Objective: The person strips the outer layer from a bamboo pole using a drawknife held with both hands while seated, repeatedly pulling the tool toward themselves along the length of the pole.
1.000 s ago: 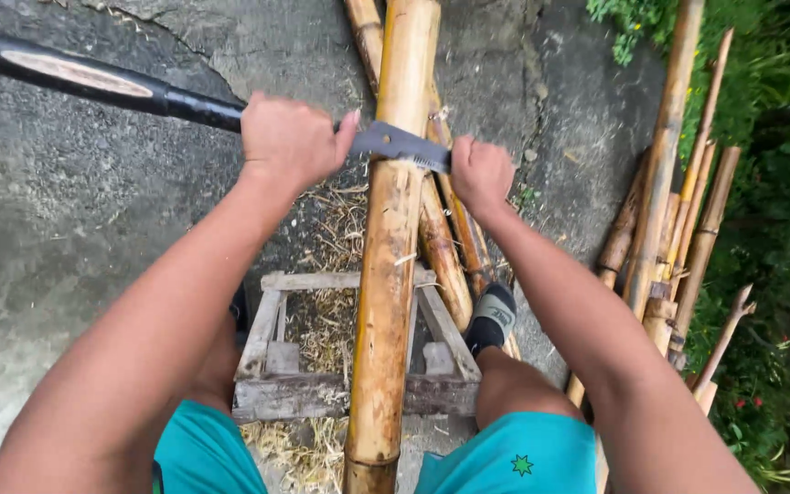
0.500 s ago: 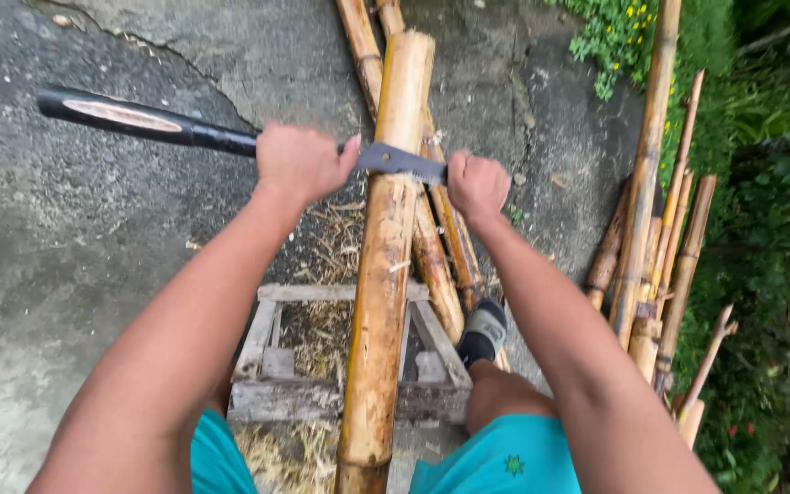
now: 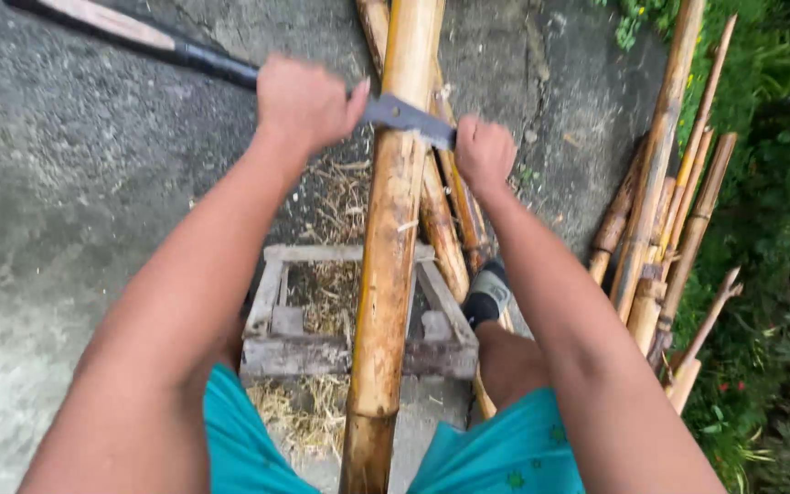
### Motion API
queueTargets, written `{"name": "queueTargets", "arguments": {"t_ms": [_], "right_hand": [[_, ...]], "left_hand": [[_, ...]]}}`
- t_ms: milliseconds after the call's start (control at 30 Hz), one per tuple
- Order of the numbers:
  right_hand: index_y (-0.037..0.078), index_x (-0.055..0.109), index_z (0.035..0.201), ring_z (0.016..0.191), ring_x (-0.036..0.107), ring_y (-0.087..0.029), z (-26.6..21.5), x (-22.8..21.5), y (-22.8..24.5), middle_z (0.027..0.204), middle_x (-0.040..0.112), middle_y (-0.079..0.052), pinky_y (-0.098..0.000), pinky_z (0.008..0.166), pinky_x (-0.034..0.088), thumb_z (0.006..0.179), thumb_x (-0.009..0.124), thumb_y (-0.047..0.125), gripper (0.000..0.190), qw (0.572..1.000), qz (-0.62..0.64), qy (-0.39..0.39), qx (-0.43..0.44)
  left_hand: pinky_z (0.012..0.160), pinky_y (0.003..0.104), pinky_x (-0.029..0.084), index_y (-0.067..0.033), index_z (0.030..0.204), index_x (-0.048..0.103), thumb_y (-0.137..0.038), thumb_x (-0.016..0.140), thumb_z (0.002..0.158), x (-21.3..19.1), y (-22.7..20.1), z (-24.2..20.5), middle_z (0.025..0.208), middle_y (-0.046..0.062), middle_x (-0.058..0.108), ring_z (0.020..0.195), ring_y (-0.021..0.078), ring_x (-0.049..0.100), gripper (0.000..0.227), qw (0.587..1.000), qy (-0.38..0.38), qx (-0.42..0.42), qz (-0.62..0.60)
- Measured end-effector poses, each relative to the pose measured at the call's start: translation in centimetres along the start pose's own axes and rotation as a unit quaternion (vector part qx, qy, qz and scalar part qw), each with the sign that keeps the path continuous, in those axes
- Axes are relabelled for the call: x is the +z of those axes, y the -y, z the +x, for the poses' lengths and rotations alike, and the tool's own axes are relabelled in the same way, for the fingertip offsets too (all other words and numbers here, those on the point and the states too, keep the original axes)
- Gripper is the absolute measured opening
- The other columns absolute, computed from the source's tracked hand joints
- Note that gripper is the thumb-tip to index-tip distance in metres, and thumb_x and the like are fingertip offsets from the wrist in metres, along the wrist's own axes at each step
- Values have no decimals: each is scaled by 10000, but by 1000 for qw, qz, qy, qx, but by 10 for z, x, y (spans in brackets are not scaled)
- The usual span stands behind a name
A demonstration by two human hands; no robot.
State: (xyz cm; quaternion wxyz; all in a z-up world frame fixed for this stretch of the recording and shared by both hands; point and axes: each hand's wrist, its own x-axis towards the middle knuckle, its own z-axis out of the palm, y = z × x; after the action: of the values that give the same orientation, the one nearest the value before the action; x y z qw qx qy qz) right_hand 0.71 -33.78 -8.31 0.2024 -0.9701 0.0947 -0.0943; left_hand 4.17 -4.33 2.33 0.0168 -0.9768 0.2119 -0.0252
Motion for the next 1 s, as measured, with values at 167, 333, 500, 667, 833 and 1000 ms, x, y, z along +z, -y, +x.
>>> {"name": "queueTargets", "arguments": {"t_ms": [167, 333, 500, 667, 833, 1000], "right_hand": [[3, 724, 739, 631, 659, -470, 15, -8, 10, 688, 658, -286, -561, 722, 520, 968, 414, 391, 547, 999, -12, 21, 41], [4, 733, 711, 674, 660, -485, -21, -14, 5, 724, 668, -280, -575, 753, 519, 986, 408, 381, 568, 999, -50, 15, -7], [5, 732, 725, 670, 673, -466, -52, -18, 7, 708, 672, -276, -567, 732, 533, 1002, 396, 440, 616, 994, -57, 76, 54], [7, 734, 722, 697, 688, -457, -123, -16, -3, 741, 684, -270, -557, 724, 548, 980, 396, 419, 592, 991, -78, 95, 47], [62, 765, 751, 719, 710, -438, -178, -40, 12, 758, 706, -243, -542, 751, 559, 962, 411, 422, 547, 982, -115, 139, 60], [110, 774, 771, 668, 694, -430, -199, -64, 48, 721, 713, -212, -543, 678, 552, 934, 441, 397, 469, 991, -94, 92, 5]], "left_hand": [[703, 445, 457, -171, 681, 782, -535, 326, 1076, -20, -5, 7, 665, 74, 731, 596, 258, 678, 704, 995, 84, -48, -8], [675, 429, 480, -160, 685, 774, -552, 347, 1048, -15, -11, -33, 676, 69, 734, 613, 250, 687, 684, 998, 47, -41, -25], [700, 423, 489, -164, 683, 769, -541, 375, 1044, -11, -21, -62, 682, 73, 732, 623, 254, 698, 654, 997, 39, -54, -50], [681, 429, 508, -156, 644, 762, -539, 437, 999, -8, -42, -119, 656, 66, 722, 602, 250, 689, 615, 998, 30, -38, -43], [653, 444, 529, -124, 634, 754, -540, 476, 988, 3, -55, -184, 647, 104, 719, 583, 289, 697, 613, 994, 6, -59, -90], [745, 467, 571, -99, 759, 799, -605, 339, 1017, 15, -42, -213, 779, 183, 751, 749, 357, 742, 731, 977, 130, -124, -112]]}}
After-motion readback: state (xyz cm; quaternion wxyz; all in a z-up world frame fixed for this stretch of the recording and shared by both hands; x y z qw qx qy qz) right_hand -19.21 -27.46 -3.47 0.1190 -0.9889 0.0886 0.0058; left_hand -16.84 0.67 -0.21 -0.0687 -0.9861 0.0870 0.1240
